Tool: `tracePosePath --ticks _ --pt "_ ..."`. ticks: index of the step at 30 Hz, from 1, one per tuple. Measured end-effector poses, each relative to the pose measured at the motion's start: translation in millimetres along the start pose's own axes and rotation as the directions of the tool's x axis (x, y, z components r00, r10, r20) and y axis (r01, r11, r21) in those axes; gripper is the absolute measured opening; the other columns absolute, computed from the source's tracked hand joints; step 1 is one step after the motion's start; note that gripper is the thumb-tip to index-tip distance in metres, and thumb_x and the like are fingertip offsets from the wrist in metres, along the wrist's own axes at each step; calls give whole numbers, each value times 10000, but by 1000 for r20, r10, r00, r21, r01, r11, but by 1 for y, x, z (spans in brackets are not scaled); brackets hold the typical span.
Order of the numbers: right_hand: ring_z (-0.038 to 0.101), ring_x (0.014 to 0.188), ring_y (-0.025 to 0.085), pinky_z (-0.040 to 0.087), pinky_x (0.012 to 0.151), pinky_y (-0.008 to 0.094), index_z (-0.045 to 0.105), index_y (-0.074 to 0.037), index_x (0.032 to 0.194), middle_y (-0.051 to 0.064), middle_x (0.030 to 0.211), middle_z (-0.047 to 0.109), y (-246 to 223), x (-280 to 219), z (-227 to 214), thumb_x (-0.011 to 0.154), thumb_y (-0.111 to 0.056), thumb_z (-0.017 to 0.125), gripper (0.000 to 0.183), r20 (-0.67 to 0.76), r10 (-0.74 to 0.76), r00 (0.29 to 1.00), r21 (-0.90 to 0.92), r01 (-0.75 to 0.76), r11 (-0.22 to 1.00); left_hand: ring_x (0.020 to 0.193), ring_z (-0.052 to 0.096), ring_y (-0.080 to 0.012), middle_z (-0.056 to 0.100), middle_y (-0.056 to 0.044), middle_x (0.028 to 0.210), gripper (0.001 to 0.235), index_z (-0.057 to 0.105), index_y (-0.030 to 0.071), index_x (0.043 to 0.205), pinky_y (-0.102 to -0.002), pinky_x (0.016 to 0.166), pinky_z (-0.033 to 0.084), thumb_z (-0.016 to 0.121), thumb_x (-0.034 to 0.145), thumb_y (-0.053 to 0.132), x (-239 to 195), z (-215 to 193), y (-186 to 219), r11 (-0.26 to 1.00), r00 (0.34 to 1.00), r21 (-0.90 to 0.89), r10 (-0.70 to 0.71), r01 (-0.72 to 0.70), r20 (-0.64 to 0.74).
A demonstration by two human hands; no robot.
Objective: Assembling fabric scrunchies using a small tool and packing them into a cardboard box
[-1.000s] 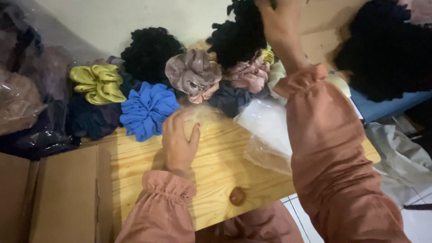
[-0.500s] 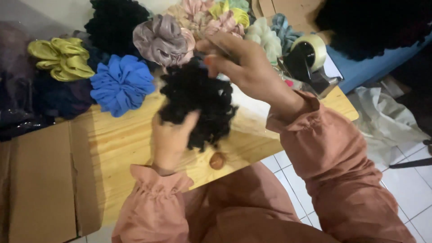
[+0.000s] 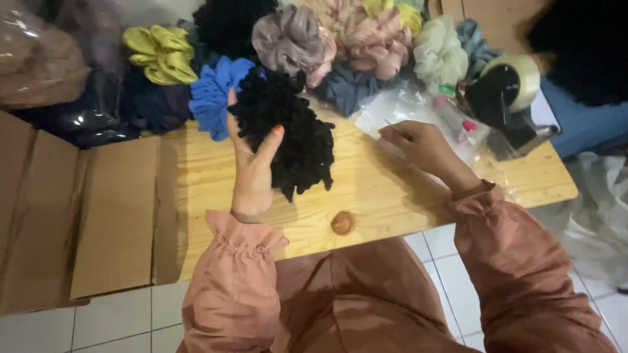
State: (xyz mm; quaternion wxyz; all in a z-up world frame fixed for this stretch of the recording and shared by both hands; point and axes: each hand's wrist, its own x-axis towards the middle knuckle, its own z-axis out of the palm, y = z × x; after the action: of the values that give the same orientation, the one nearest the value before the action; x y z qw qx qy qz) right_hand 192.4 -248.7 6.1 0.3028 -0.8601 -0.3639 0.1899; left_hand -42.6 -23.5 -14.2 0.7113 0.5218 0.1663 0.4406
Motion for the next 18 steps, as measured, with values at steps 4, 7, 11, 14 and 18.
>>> tracePosePath --ticks 4,7,11,14,18 --pt "662 539 229 550 523 329 778 -154 1176 101 899 771 4 6 -19 1011 -392 664 311 -65 35 997 67 -30 997 1274 543 -180 581 -56 1389 574 470 185 1444 -419 1136 472 735 949 65 12 9 19 988 993 -153 14 5 121" --pt "531 501 142 417 475 263 766 -130 1033 31 668 692 -5 16 -32 986 -262 674 168 -129 -70 989 244 100 965 1120 579 -134 602 -15 1180 481 544 198 1268 -334 1020 506 712 939 506 29 28 23 980 988 -199 3 28 156" --pt "460 564 78 409 465 201 679 -97 1282 40 682 555 -58 8 -55 953 -380 686 434 -57 -236 970 534 230 814 969 665 -131 696 -36 1044 329 639 160 1125 -326 917 578 688 986 454 88 -1 -67 984 996 -151 -94 92 -2" --pt "447 557 80 408 469 208 650 -13 1277 75 720 540 -98 11 -47 1060 -423 457 502 -48 -501 864 621 419 662 835 650 -117 671 7 919 300 667 142 1049 -293 772 586 868 837 208 60 54 -6 993 993 -49 -106 104 -58" --pt "447 479 62 405 465 184 680 -4 1215 43 665 549 -120 25 -19 1033 -316 516 397 75 -589 805 665 400 632 892 558 -103 597 27 946 418 579 161 1107 -262 816 479 831 790 59 57 40 -37 992 1000 124 -20 20 -2"
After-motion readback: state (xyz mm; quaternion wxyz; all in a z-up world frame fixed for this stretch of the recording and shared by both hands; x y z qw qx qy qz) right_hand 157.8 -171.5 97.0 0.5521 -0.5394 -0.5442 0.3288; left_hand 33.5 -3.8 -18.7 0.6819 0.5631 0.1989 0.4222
